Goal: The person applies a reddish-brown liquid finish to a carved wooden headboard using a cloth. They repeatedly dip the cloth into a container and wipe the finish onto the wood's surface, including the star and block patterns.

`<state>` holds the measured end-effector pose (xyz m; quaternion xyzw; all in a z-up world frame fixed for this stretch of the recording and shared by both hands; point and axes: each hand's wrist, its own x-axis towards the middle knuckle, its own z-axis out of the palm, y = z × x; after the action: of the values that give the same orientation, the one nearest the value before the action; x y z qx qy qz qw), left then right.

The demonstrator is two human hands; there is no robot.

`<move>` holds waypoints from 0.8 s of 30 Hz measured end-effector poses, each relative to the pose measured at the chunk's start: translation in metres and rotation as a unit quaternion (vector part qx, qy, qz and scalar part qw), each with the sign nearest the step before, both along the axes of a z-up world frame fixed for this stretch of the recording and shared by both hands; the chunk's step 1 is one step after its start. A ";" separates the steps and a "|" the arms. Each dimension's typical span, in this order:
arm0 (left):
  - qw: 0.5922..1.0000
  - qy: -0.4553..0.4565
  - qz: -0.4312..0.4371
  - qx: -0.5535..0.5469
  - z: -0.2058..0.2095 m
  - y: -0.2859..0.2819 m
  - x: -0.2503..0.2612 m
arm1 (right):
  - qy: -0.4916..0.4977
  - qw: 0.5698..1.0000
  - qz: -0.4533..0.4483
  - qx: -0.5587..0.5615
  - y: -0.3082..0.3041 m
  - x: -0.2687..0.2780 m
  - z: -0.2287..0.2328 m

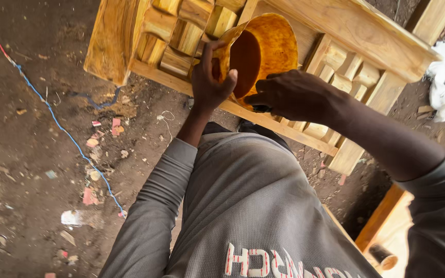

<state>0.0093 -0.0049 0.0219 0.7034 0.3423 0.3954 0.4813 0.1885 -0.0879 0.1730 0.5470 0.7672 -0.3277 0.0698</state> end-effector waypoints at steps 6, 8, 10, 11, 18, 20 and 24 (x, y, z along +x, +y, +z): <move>1.000 -0.001 -0.003 -0.009 0.000 0.001 0.001 | -0.079 0.986 -0.021 -0.144 0.006 -0.004 -0.004; 0.999 -0.021 0.006 0.024 0.000 0.000 0.000 | -0.024 0.997 0.031 -0.067 0.005 0.004 -0.012; 1.000 -0.012 0.001 -0.017 0.001 -0.001 0.000 | 0.047 0.996 0.073 0.026 0.005 0.012 -0.020; 0.999 -0.008 -0.001 -0.036 0.001 -0.001 0.001 | 0.040 0.995 0.093 0.017 0.005 0.014 -0.023; 0.999 -0.033 -0.001 0.019 -0.001 0.000 0.004 | 0.021 0.988 0.130 -0.075 0.015 0.009 -0.038; 0.999 -0.015 0.014 0.050 0.000 0.003 0.007 | 0.019 0.990 0.096 -0.105 0.021 0.012 -0.038; 1.000 -0.001 -0.005 0.006 0.001 0.005 0.004 | 0.023 0.993 -0.026 -0.116 0.028 0.023 -0.048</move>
<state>0.0135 0.0002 0.0227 0.7076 0.3357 0.3955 0.4798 0.2111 -0.0601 0.1246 0.5473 0.7106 -0.4291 0.1066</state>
